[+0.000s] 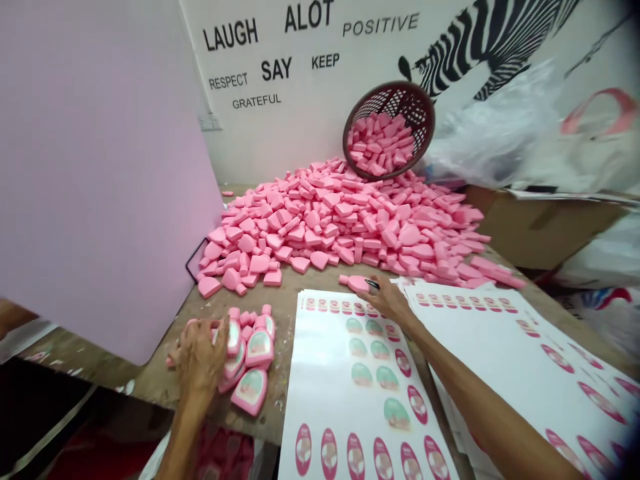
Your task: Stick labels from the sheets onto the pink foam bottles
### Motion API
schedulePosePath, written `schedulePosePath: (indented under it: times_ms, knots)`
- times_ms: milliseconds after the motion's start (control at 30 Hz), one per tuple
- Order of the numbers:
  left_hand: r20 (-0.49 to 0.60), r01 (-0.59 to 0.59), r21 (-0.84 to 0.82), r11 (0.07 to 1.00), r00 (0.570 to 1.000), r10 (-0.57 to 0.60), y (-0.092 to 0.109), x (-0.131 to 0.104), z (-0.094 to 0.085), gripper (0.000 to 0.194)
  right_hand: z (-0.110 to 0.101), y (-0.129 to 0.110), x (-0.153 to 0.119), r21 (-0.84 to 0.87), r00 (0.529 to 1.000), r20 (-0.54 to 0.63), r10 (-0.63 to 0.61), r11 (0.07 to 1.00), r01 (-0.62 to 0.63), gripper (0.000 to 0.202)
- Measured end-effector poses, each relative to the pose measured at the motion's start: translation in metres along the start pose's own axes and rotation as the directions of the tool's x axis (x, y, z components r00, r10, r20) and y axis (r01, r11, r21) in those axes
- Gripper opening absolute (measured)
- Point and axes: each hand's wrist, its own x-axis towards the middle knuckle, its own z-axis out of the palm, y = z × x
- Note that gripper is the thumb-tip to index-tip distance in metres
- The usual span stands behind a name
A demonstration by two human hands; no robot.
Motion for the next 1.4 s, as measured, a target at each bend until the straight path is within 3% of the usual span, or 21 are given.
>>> schedulePosePath:
  times_ms: [100,167,200,267,333,367,433,500,567,633,700,767,833,933,1033,1167,1400]
  knots:
    - [-0.137,-0.053,-0.087,0.995,0.990,0.041,0.012,-0.009,-0.011,0.042,0.006,-0.006,0.018,-0.037,0.999,0.039,-0.028,0.999,0.029,0.055]
    - [-0.119,-0.109,-0.310,0.944,0.990,0.075,0.025,-0.021,-0.026,0.041,0.005,-0.009,0.020,-0.054,0.998,0.061,-0.018,0.998,0.022,0.050]
    - [-0.047,-0.096,-0.464,0.880,0.995,0.083,0.032,-0.027,-0.035,0.041,0.002,-0.010,0.018,-0.062,0.998,0.062,-0.006,0.998,0.010,0.048]
    - [0.102,0.058,-0.746,0.664,0.994,0.028,0.043,-0.037,-0.053,0.046,-0.008,-0.010,0.006,-0.080,0.999,0.049,0.022,0.997,-0.018,0.051]
    - [0.097,0.151,-0.864,0.480,0.986,-0.136,0.049,-0.044,-0.065,0.053,-0.022,-0.010,-0.019,-0.083,0.998,0.033,0.057,0.995,-0.054,0.056]
    - [0.075,0.164,-0.881,0.444,0.975,-0.211,0.053,-0.048,-0.067,0.054,-0.029,-0.011,-0.035,-0.059,0.996,0.037,0.076,0.996,-0.074,0.059]
    - [0.110,0.201,-0.865,0.459,0.970,-0.217,0.063,-0.058,-0.062,0.049,-0.039,-0.015,-0.076,0.075,0.990,0.076,0.119,0.989,-0.125,0.061]
    - [0.319,0.296,-0.837,0.461,0.947,-0.028,0.083,-0.077,-0.047,0.045,-0.042,-0.026,-0.122,0.280,0.981,0.142,0.130,0.945,-0.166,0.058]
    - [0.517,0.423,-0.818,0.390,0.838,0.176,0.110,-0.103,-0.028,0.045,-0.038,-0.040,-0.163,0.420,0.977,0.166,0.132,0.887,-0.191,0.051]
    - [0.619,0.528,-0.782,0.331,0.724,0.306,0.137,-0.127,-0.010,0.047,-0.033,-0.053,-0.194,0.478,0.971,0.173,0.163,0.849,-0.228,0.043]
    - [0.673,0.574,-0.734,0.363,0.690,0.268,0.153,-0.142,0.002,0.044,-0.032,-0.059,-0.212,0.497,0.969,0.204,0.143,0.837,-0.228,0.038]
    - [0.698,0.619,-0.695,0.366,0.702,0.141,0.158,-0.148,0.009,0.043,-0.037,-0.051,-0.218,0.492,0.968,0.235,0.086,0.849,-0.194,0.037]
    - [0.721,0.669,-0.681,0.297,0.683,0.115,0.155,-0.146,0.012,0.044,-0.044,-0.032,-0.216,0.415,0.980,0.185,0.074,0.898,-0.147,0.035]
    - [0.746,0.709,-0.663,0.242,0.595,0.300,0.152,-0.145,0.013,0.042,-0.050,0.003,-0.211,0.156,0.999,-0.012,0.044,0.987,-0.041,0.025]
    - [0.747,0.696,-0.657,0.291,0.549,0.374,0.158,-0.152,0.016,0.040,-0.046,0.023,-0.210,-0.025,0.989,-0.067,-0.128,0.992,0.127,0.017]
    - [0.742,0.684,-0.664,0.302,0.553,0.379,0.169,-0.164,0.022,0.038,-0.039,0.024,-0.213,-0.118,0.968,-0.069,-0.241,0.965,0.232,0.014]
    - [0.726,0.668,-0.680,0.304,0.553,0.409,0.169,-0.170,0.030,0.033,-0.034,0.019,-0.214,-0.173,0.961,-0.065,-0.269,0.951,0.255,0.014]
